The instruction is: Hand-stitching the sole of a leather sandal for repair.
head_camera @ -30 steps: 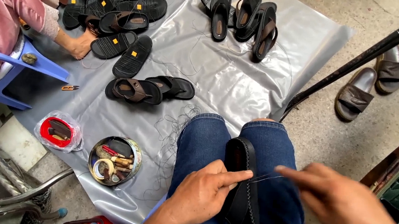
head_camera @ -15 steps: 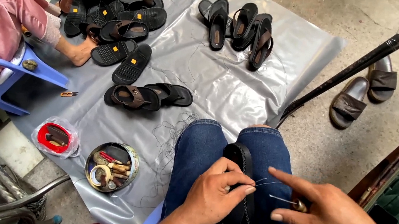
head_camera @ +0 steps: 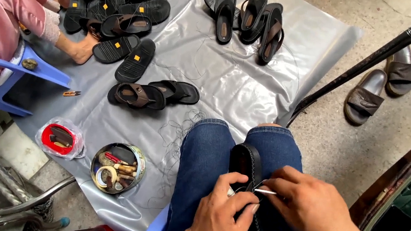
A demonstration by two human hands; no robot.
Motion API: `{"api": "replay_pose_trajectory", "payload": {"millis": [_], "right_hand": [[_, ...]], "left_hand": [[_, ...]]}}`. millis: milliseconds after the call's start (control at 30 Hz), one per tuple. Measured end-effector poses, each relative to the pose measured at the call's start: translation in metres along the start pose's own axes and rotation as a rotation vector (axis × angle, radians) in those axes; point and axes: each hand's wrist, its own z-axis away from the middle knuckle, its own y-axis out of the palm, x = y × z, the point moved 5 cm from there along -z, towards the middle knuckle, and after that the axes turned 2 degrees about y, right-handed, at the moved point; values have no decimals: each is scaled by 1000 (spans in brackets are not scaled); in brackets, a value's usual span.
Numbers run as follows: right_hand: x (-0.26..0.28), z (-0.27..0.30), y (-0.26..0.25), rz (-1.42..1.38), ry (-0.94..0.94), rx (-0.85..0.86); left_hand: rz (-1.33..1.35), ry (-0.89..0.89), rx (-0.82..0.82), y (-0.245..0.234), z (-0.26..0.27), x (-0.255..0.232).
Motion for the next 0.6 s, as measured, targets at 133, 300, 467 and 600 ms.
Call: {"api": "replay_pose_trajectory", "payload": {"millis": [133,300,467,600], "right_hand": [[-2,3,13,98,46,2],[-12,-2,26,-565,117,108],[-68,18,1,-1858,312,-79],[-145,38,-31,-1368,600,-935]], "left_hand": [[31,-38,-9,3,2,5],[101,-58,3,3,2,9],[142,-105,48,-5,1,10],[231,-256,265,-13,-5,13]]}}
